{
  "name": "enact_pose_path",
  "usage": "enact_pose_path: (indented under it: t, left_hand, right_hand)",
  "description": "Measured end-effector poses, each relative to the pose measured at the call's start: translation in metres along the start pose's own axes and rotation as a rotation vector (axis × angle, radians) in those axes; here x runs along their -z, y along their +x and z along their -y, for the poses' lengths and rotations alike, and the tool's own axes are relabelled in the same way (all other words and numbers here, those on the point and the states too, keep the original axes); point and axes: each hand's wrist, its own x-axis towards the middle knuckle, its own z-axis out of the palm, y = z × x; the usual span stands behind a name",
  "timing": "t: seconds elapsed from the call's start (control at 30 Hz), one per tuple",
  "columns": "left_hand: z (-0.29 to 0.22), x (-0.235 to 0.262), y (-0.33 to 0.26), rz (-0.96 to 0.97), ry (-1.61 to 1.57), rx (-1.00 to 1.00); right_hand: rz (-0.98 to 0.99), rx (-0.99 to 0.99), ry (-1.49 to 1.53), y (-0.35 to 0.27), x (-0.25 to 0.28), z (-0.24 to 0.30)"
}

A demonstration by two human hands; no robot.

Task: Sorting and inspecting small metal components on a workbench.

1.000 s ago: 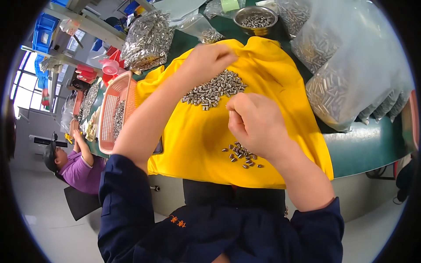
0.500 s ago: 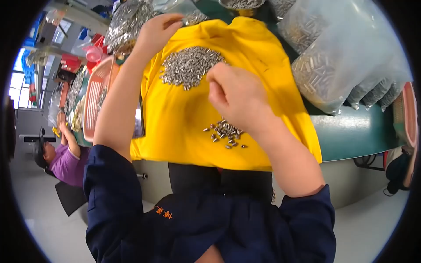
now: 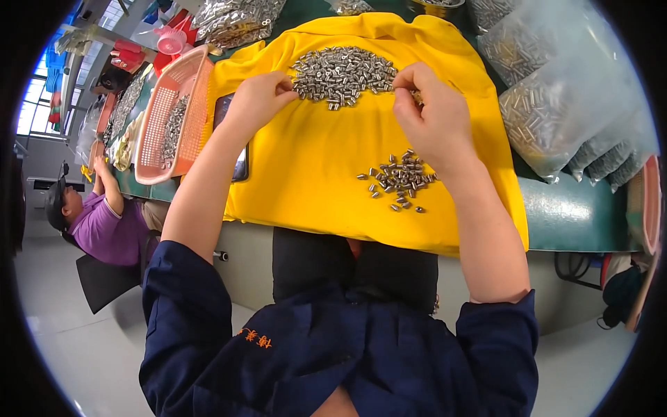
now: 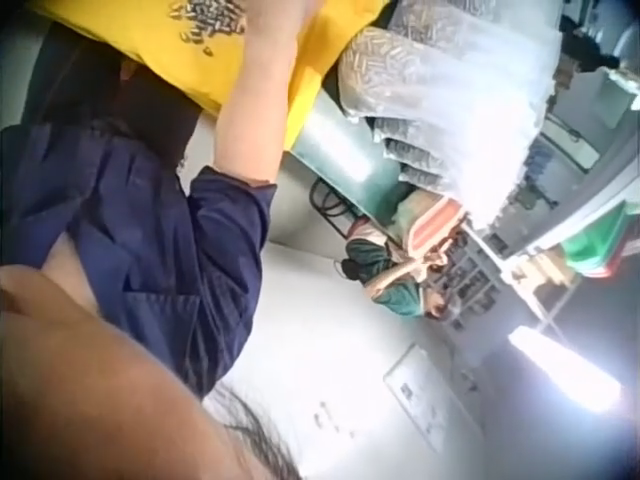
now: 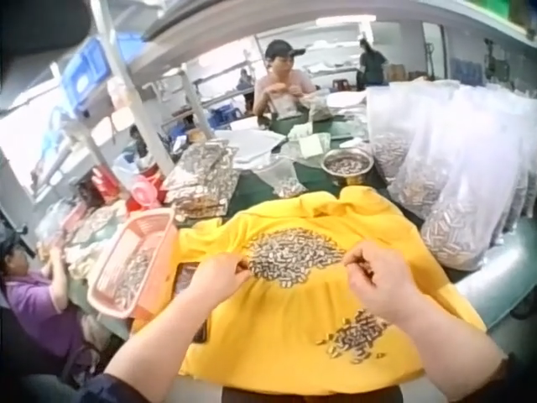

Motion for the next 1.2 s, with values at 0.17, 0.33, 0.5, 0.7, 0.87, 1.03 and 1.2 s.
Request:
enact_pose_path:
  t: [0.17,0.33,0.5,0.7,0.87,1.03,1.2]
  left_hand:
    - [0.010,0.001,0.009,0.042,0.017,-0.017]
    - [0.015,0.005,0.013,0.084,0.043,-0.093]
    - [0.010,0.003,0.006,0.089,0.106,-0.108]
    - [0.012,0.001,-0.001,0.033,0.049,-0.166]
    - [-0.006,0.008,-0.006,0.029,0.212,-0.124]
    - [-0.055,0.009,-0.008,-0.019,-0.590,-0.180]
    - [-0.077,-0.011,-0.001,0.328,-1.534,-0.100]
  right_hand:
    - [0.009,-0.016,0.004,0.002,-0.001,-0.005]
    - [0.026,0.036,-0.039,0.004,0.000,-0.002]
    - [0.043,0.018,-0.020,0.002,-0.001,-0.001]
    - [0.073,-0.005,-0.028,0.001,-0.003,0.001]
    - [0.046,0.020,-0.023,0.002,0.001,-0.002]
    - [-0.027,0.054,-0.003,-0.001,0.027,0.032]
    - [0.049,0.003,0.275,-0.004,0.037,0.072]
